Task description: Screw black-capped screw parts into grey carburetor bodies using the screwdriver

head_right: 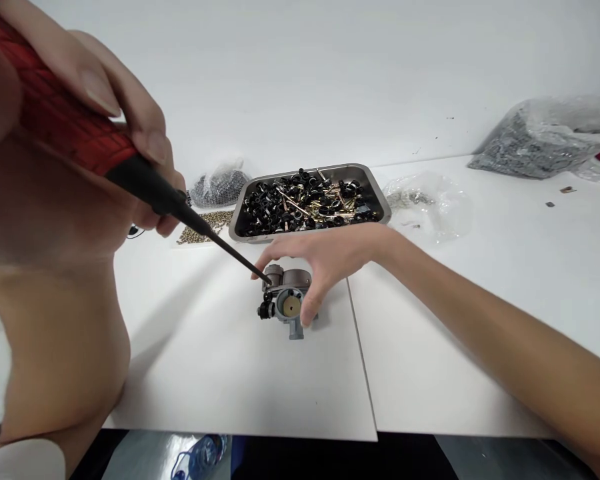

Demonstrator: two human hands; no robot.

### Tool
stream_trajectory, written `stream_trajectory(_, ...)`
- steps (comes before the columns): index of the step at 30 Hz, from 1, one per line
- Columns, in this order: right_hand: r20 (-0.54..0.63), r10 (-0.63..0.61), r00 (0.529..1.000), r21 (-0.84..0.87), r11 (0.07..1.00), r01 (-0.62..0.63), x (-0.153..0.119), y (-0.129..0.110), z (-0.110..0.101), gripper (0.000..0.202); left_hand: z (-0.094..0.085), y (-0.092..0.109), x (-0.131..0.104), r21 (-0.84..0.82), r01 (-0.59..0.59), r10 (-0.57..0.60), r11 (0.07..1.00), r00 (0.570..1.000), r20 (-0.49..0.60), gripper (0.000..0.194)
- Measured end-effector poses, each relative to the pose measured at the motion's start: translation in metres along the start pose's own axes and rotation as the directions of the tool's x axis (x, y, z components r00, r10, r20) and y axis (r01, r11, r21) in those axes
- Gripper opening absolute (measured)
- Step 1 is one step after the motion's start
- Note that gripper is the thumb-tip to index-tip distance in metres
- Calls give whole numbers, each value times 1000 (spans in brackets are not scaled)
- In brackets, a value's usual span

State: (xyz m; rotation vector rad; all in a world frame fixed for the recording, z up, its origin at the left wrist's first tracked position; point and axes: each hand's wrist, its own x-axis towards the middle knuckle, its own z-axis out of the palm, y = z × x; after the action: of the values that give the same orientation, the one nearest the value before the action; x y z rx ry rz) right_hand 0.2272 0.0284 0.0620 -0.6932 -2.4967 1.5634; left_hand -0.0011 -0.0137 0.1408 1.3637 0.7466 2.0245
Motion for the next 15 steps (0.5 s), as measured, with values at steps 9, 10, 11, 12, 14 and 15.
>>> stream_trajectory(9,169,-48,984,-88,994,63,14,11,26,60,22,4,-11,198,91,-184,976,831,524,25)
stream_trajectory(10,177,-56,983,-91,993,73,14,12,26,58,22,4,-12,204,168,-247,964,850,466,25)
stream_trajectory(11,182,-64,981,-94,992,82,14,13,26,57,22,4,-13,188,255,-311,948,866,393,25)
stream_trajectory(12,184,-72,980,-97,991,91,14,13,26,55,22,4,-13,159,343,-376,926,868,323,27)
stream_trajectory(14,183,-83,980,-102,989,103,14,14,25,54,20,3,-14,88,469,-476,879,851,223,31)
stream_trajectory(15,182,-86,980,-105,989,106,14,15,25,55,19,1,-14,69,502,-504,862,838,207,30)
